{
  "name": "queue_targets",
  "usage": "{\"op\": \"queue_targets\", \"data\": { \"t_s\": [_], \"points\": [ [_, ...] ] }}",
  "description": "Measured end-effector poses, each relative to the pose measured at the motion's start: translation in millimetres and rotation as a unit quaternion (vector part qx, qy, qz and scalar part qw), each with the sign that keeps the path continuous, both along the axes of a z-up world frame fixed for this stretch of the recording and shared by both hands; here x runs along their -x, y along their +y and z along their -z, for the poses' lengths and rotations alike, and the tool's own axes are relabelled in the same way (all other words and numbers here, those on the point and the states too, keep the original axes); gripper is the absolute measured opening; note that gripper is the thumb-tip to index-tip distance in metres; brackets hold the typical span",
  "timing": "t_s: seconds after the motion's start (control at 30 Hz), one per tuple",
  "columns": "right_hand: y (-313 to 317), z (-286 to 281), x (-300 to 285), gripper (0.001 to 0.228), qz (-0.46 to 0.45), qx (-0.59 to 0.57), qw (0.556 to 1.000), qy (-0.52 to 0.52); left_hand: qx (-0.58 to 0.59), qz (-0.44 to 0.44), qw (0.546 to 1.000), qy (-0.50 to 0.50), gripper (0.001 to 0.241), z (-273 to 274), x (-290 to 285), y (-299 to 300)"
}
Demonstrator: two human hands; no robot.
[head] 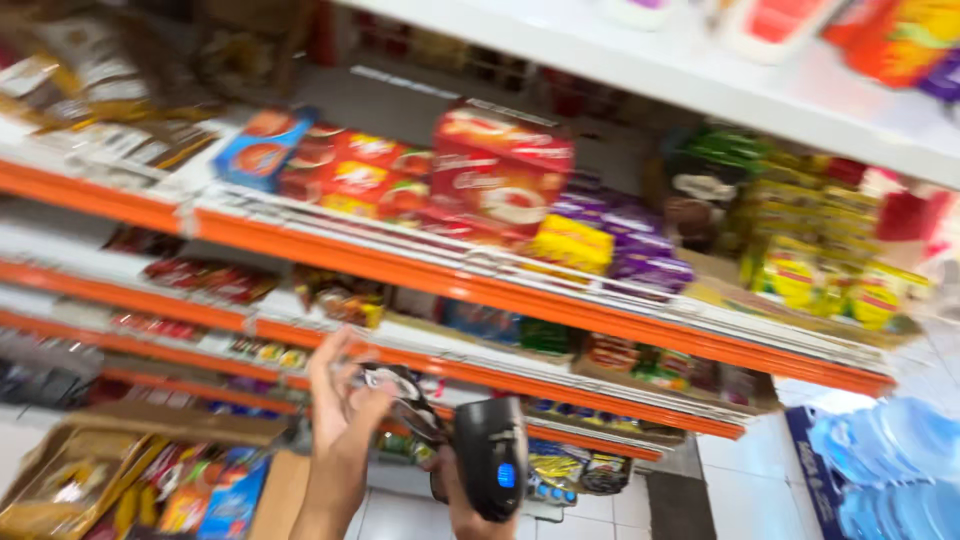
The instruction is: The person carries a box of packaged goods to retail shelves, picks up individual sachets, and scans their barcodes using a handheld barcode scanner.
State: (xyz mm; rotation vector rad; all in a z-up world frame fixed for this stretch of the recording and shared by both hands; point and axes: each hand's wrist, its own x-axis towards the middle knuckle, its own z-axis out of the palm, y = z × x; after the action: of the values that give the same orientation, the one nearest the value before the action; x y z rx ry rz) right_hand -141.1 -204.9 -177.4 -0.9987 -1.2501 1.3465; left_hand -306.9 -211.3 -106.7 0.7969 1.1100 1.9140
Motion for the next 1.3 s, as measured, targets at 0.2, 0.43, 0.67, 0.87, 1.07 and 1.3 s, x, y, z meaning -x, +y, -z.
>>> {"op": "queue_targets", "data": {
  "t_s": [0.2, 0.43, 0.67, 0.87, 1.07, 1.3],
  "points": [
    [42.6, -32.9, -88.0, 0.027, 0.132, -0.071, 0.983, 0.104, -0.012, 0.214, 0.977, 0.013, 0.036, -39.3, -82.0, 55.2],
    [93.3, -58.5, -176.5, 0.025, 0.223, -0.093, 0.941, 0.235, 0.008, 0.130, 0.964, 0.233, 0.027, -129.9, -166.7, 146.0],
    [139.8, 47.2, -264.7, 0.023, 0.296, -0.010, 0.940, 0.168, -0.079, -0.011, 0.850, 0.521, 0.055, -112.6, -216.2, 337.5],
    [203.6, 128.4, -353.4, 0.037, -0.139, -0.073, 0.926, 0.343, -0.064, 0.030, 0.755, 0.651, 0.062, -90.5, -217.5, 406.8],
    [177.1, 129.8, -286.5, 0.030, 0.201, 0.020, 0.974, 0.104, -0.168, -0.177, 0.628, 0.739, 0.087, -138.7, -222.5, 340.6],
    [184.9, 119.9, -200.5, 0.026, 0.068, 0.016, 0.997, 0.012, -0.153, 0.059, 0.858, 0.487, 0.018, -122.8, -178.2, 155.0]
  ]
}}
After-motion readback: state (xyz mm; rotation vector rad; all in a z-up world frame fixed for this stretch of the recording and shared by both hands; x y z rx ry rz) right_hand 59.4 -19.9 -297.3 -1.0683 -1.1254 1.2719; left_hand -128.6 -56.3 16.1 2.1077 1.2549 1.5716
